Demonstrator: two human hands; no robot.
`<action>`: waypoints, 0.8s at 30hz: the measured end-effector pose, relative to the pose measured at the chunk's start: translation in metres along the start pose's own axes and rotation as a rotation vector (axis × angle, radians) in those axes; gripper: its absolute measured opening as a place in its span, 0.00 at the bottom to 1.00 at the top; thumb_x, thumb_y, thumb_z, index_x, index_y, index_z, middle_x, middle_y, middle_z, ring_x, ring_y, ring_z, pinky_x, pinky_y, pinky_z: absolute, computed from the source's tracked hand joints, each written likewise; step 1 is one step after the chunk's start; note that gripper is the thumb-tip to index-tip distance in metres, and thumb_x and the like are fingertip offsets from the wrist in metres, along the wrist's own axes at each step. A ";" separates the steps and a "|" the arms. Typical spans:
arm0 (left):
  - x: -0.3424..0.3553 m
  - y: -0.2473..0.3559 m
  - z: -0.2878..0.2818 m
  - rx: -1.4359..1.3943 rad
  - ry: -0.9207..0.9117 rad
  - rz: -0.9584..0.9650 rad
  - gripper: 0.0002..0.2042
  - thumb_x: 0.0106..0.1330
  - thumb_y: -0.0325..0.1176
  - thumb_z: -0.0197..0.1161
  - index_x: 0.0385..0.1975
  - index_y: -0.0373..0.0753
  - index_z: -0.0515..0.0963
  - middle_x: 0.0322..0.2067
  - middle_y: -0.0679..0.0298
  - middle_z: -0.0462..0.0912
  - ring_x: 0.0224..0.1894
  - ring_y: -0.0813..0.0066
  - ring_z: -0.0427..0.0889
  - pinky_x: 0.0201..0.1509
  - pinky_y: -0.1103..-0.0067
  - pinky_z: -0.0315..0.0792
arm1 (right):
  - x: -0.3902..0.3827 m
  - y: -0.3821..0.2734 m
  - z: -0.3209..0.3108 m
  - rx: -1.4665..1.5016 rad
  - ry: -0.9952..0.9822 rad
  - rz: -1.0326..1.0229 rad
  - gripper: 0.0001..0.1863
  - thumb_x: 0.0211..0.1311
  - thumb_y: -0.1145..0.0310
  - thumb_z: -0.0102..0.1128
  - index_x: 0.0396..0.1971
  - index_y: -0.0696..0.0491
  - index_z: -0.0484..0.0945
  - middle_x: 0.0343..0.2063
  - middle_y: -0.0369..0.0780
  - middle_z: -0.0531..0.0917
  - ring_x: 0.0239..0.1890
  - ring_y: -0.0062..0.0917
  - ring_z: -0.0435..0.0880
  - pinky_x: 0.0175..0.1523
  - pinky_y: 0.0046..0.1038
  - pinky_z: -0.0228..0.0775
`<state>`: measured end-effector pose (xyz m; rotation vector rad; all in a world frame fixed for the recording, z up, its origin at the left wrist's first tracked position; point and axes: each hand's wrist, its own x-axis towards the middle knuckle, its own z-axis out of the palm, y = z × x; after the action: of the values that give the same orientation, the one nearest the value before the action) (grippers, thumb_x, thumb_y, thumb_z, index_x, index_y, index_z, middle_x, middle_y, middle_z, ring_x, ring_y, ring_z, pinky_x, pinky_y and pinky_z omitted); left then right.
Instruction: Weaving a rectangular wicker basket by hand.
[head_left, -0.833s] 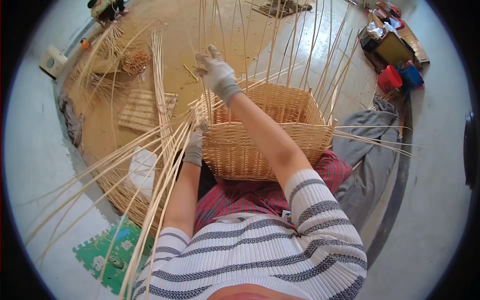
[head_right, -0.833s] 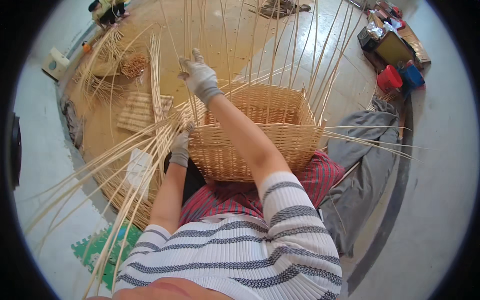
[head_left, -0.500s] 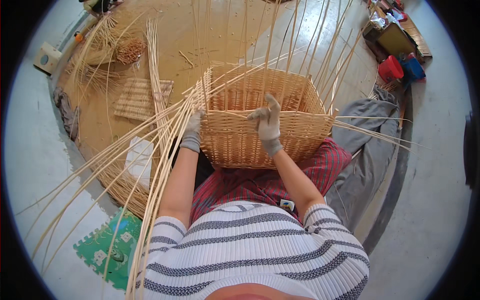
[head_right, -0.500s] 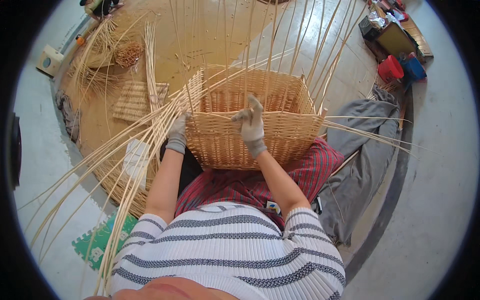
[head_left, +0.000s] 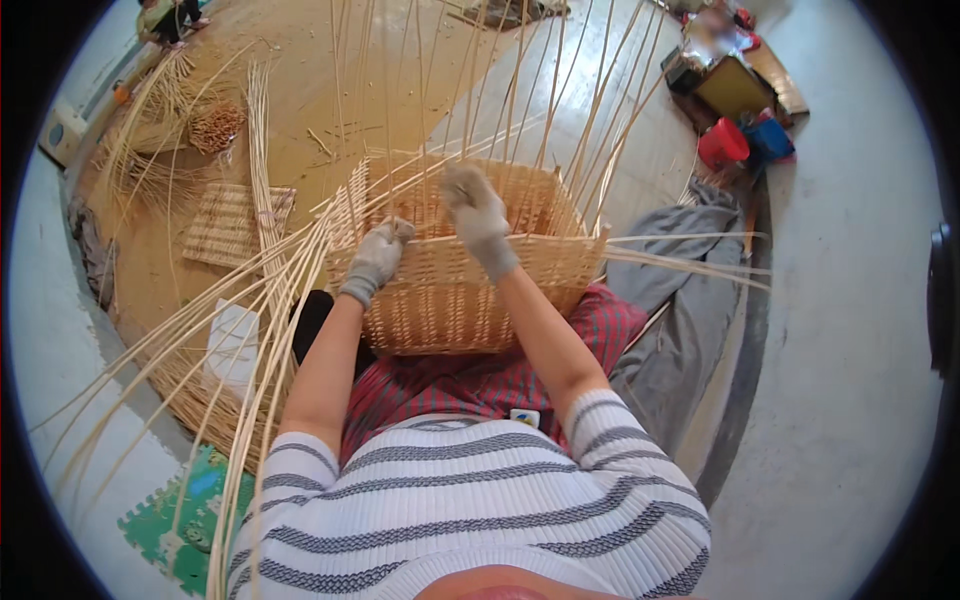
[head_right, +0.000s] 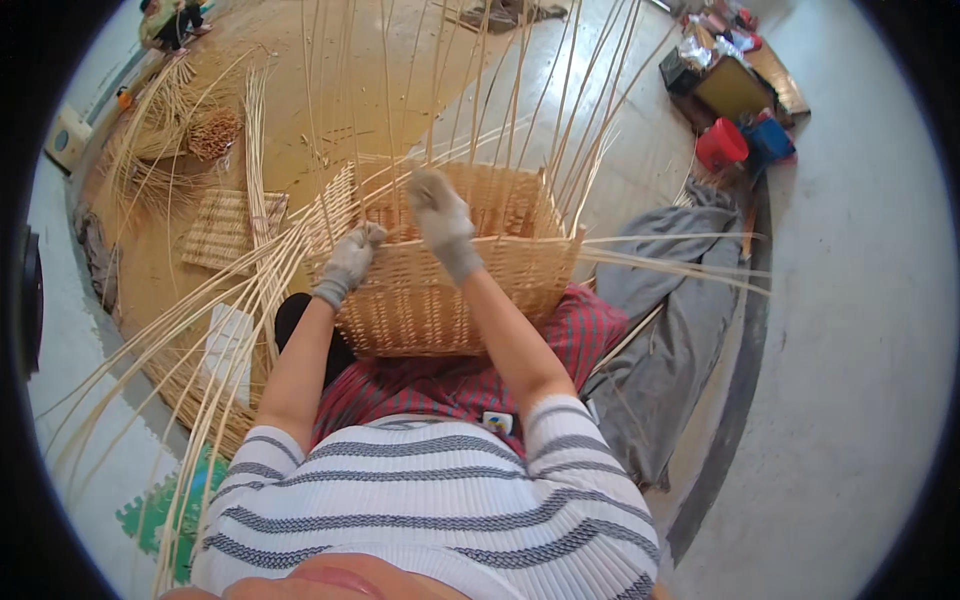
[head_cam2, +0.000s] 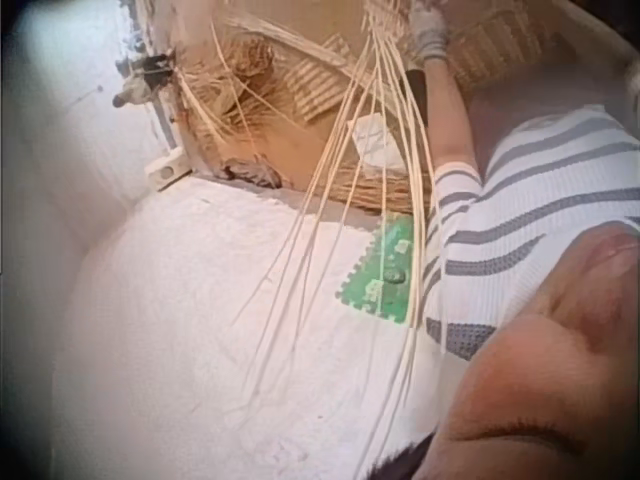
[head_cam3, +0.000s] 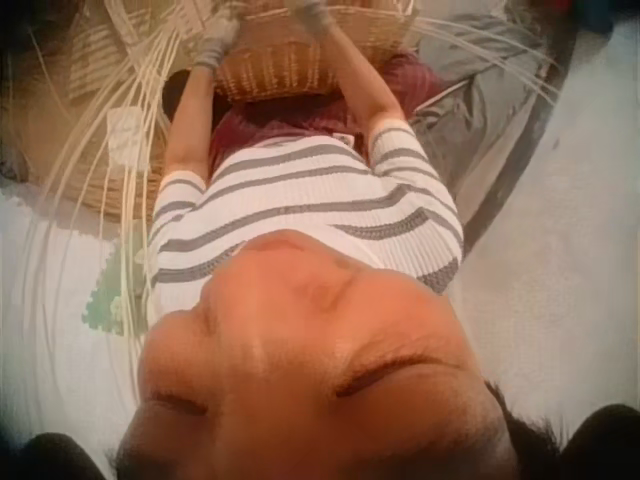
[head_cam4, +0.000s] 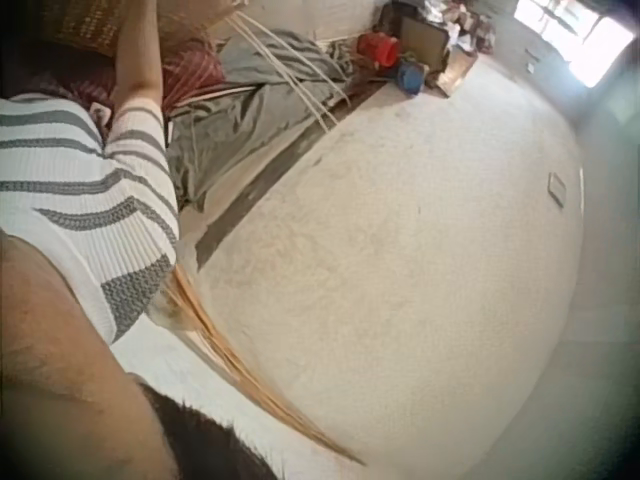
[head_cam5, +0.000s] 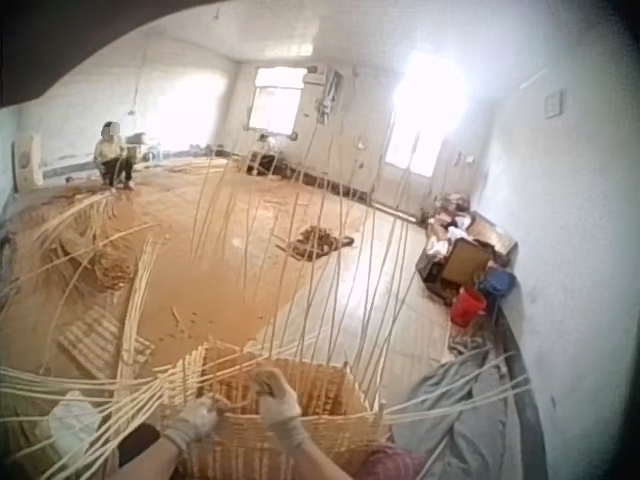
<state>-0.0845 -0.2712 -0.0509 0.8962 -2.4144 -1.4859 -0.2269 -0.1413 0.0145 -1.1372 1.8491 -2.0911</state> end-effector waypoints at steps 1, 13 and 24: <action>0.004 -0.002 -0.001 0.032 0.060 0.034 0.20 0.77 0.51 0.58 0.51 0.40 0.83 0.39 0.55 0.88 0.30 0.64 0.89 0.31 0.69 0.79 | 0.024 -0.006 0.014 -0.192 -0.026 -0.227 0.24 0.71 0.81 0.56 0.64 0.46 0.70 0.51 0.47 0.86 0.45 0.31 0.88 0.48 0.31 0.82; -0.002 0.034 0.013 -0.372 0.049 -0.274 0.22 0.63 0.56 0.75 0.39 0.45 0.77 0.20 0.67 0.79 0.08 0.77 0.71 0.08 0.75 0.65 | -0.107 0.014 -0.035 0.393 0.172 0.221 0.09 0.83 0.65 0.43 0.52 0.51 0.70 0.34 0.41 0.81 0.42 0.30 0.87 0.42 0.38 0.83; -0.018 0.088 0.027 -0.365 0.270 0.109 0.16 0.74 0.48 0.64 0.47 0.43 0.74 0.25 0.61 0.83 0.20 0.72 0.84 0.20 0.74 0.79 | -0.119 0.034 -0.125 0.558 0.669 0.406 0.19 0.69 0.78 0.64 0.54 0.47 0.69 0.39 0.41 0.88 0.35 0.24 0.88 0.26 0.20 0.74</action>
<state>-0.1173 -0.2116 0.0144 0.8083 -1.8911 -1.5782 -0.2301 0.0154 -0.0643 0.0752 1.3362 -2.6287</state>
